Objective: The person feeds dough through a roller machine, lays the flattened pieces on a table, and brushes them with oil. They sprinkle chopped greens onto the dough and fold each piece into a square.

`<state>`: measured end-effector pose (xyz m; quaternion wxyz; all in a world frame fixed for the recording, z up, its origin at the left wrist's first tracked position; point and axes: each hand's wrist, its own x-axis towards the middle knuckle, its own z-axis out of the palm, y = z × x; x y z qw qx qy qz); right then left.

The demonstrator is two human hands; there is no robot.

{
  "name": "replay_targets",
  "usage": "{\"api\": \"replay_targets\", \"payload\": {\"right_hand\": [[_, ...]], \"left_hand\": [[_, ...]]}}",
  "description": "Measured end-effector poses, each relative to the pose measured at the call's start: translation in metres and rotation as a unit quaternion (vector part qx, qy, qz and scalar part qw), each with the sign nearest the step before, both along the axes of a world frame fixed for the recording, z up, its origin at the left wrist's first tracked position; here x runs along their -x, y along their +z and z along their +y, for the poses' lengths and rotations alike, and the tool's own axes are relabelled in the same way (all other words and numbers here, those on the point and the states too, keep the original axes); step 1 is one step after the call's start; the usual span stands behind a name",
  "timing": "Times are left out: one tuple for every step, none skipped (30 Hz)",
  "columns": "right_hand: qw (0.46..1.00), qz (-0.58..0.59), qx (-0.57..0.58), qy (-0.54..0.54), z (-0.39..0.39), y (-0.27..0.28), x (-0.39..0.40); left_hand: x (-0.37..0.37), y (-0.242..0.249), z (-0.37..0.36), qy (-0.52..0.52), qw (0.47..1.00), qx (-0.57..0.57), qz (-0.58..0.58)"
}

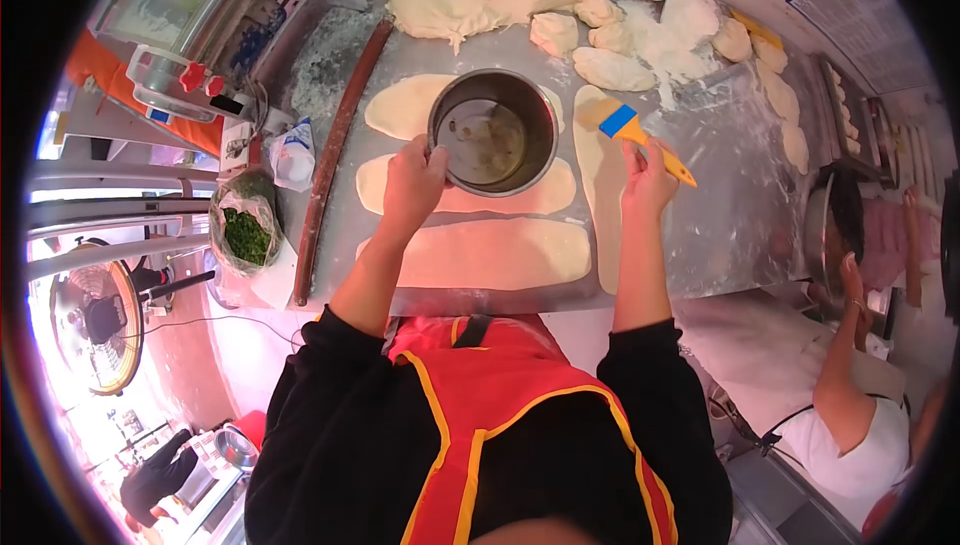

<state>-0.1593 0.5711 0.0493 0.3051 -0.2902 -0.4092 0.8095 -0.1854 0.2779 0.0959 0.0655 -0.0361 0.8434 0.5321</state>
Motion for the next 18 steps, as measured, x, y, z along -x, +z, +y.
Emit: {"api": "replay_targets", "payload": {"right_hand": [[0.999,-0.017,-0.028,-0.004,0.003,-0.014,0.001],[0.998,-0.033,-0.055,-0.009,0.004,-0.025,0.003],[0.995,-0.049,-0.082,-0.017,0.007,-0.035,0.002],[0.991,-0.076,-0.107,-0.016,0.006,-0.037,-0.008],[0.985,-0.104,-0.134,-0.015,0.005,-0.036,-0.029],[0.978,-0.132,-0.164,-0.014,0.005,-0.033,-0.053],[0.965,-0.172,-0.198,-0.016,0.006,-0.03,-0.079],[0.949,-0.211,-0.233,-0.018,0.008,-0.027,-0.107],[0.936,-0.215,-0.277,0.005,0.015,-0.03,-0.139],[0.921,-0.219,-0.322,0.029,0.019,-0.033,-0.165],[0.918,-0.222,-0.328,0.034,0.014,-0.02,-0.176],[0.915,-0.226,-0.332,0.04,0.009,-0.005,-0.185],[0.912,-0.23,-0.336,0.046,0.005,0.005,-0.189],[0.89,-0.268,-0.361,0.072,0.006,0.005,-0.183],[0.866,-0.305,-0.385,0.098,0.01,0.004,-0.168],[0.839,-0.34,-0.407,0.124,0.014,0.003,-0.15],[0.805,-0.352,-0.457,0.139,0.011,0.005,-0.125],[0.769,-0.36,-0.505,0.155,0.003,0.01,-0.093]], "left_hand": [[-0.001,0.002,0.0,0.008,1.0,0.005,-0.001],[-0.002,0.007,-0.001,0.015,1.0,0.01,-0.001],[-0.002,0.01,-0.002,0.019,1.0,0.015,-0.001],[-0.002,0.012,-0.005,0.018,0.999,0.033,0.005],[-0.001,0.014,-0.009,0.015,0.999,0.048,0.011],[0.0,0.013,-0.013,0.013,0.998,0.061,0.016],[0.002,0.005,-0.02,0.013,0.999,0.047,0.022],[0.004,-0.008,-0.031,0.013,0.999,0.031,0.029],[0.008,-0.016,-0.038,0.013,0.999,0.015,0.038],[0.01,-0.013,-0.042,0.014,0.999,0.012,0.039],[0.008,-0.008,-0.046,0.017,0.999,0.009,0.039],[0.006,-0.005,-0.051,0.02,0.999,0.008,0.038],[0.006,-0.007,-0.057,0.023,0.999,-0.017,0.045],[0.005,-0.009,-0.065,0.024,0.999,-0.005,0.042],[0.004,-0.01,-0.072,0.026,0.999,0.007,0.039],[0.002,-0.01,-0.077,0.028,0.999,0.02,0.037],[-0.001,-0.004,-0.08,0.033,0.998,0.033,0.035],[-0.002,-0.005,-0.084,0.037,0.998,0.03,0.04]]}}
